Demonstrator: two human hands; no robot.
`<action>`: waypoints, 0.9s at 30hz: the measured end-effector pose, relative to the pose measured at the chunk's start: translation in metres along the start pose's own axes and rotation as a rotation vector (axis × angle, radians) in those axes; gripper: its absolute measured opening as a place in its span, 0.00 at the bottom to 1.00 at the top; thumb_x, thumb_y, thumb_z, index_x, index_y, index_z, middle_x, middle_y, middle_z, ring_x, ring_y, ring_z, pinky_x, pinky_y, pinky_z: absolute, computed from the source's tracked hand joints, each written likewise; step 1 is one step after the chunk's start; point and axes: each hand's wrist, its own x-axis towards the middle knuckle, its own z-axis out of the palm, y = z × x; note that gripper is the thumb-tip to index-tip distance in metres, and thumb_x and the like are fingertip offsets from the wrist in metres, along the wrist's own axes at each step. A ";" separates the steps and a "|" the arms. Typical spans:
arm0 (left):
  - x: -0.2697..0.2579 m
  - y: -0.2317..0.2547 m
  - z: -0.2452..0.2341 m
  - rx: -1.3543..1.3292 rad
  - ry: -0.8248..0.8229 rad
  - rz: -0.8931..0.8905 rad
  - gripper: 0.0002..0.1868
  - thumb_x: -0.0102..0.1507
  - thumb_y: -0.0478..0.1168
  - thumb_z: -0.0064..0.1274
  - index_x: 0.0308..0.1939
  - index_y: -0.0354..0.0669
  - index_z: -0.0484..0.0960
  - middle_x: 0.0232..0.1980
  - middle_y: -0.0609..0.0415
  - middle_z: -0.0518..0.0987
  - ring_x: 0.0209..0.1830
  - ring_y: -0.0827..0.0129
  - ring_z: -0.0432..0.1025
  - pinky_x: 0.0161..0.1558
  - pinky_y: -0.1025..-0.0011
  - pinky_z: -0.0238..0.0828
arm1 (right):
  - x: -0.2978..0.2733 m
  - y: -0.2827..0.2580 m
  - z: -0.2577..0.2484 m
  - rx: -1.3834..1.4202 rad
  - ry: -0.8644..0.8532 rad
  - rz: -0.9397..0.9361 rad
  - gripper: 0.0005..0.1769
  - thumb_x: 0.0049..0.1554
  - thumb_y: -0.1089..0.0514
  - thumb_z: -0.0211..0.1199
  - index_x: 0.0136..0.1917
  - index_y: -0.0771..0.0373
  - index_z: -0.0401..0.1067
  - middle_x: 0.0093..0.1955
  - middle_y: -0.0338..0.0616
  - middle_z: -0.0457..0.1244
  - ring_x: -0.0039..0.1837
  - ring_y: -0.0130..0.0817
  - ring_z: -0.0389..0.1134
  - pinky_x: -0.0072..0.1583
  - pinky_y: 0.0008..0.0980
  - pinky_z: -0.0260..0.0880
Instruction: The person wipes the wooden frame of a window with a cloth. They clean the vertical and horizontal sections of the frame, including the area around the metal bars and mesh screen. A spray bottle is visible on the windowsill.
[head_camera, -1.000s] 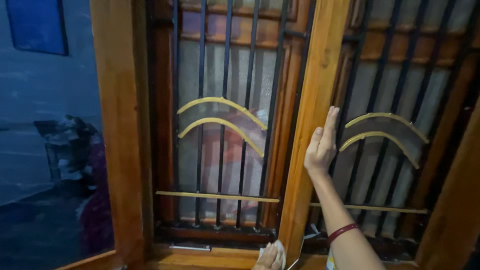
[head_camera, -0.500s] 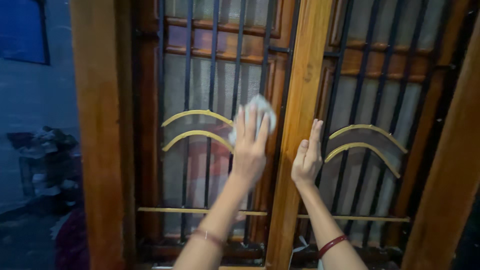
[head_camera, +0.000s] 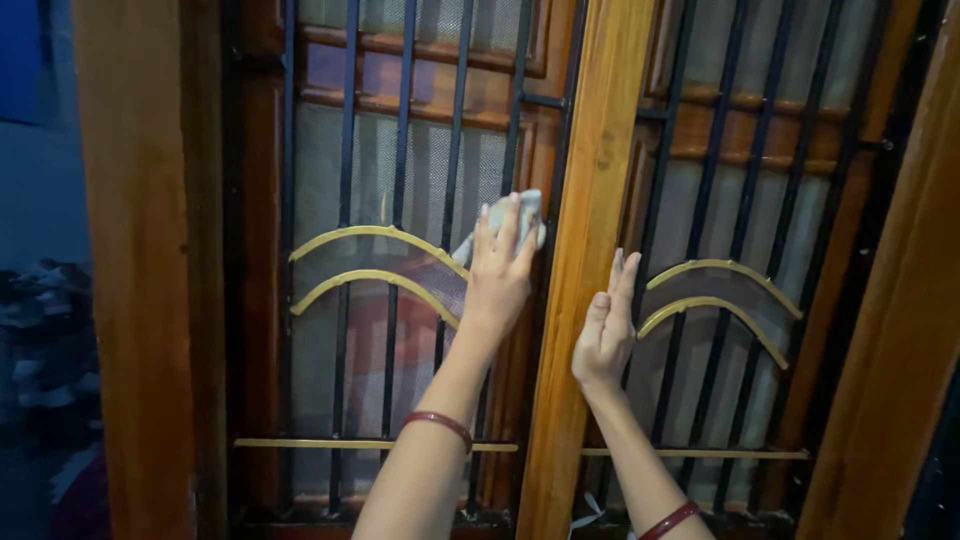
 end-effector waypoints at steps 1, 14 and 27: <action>-0.005 0.000 0.001 0.011 -0.003 0.007 0.27 0.63 0.29 0.48 0.68 0.39 0.77 0.80 0.42 0.59 0.75 0.27 0.59 0.72 0.45 0.63 | 0.000 0.001 0.000 0.001 0.000 0.000 0.32 0.74 0.55 0.36 0.85 0.68 0.35 0.86 0.60 0.44 0.87 0.48 0.46 0.82 0.40 0.47; -0.041 0.034 -0.018 0.461 -0.101 0.090 0.22 0.64 0.35 0.48 0.62 0.33 0.81 0.74 0.37 0.68 0.68 0.23 0.65 0.72 0.37 0.59 | -0.001 -0.003 0.000 -0.050 0.036 0.007 0.30 0.73 0.58 0.38 0.85 0.68 0.39 0.85 0.61 0.47 0.85 0.49 0.51 0.79 0.37 0.55; -0.091 0.034 -0.038 0.411 -0.198 0.218 0.19 0.64 0.34 0.49 0.57 0.28 0.83 0.73 0.36 0.69 0.65 0.28 0.68 0.67 0.39 0.66 | 0.001 -0.007 0.000 -0.032 0.039 -0.002 0.30 0.74 0.58 0.38 0.85 0.68 0.41 0.86 0.61 0.45 0.86 0.49 0.48 0.81 0.38 0.53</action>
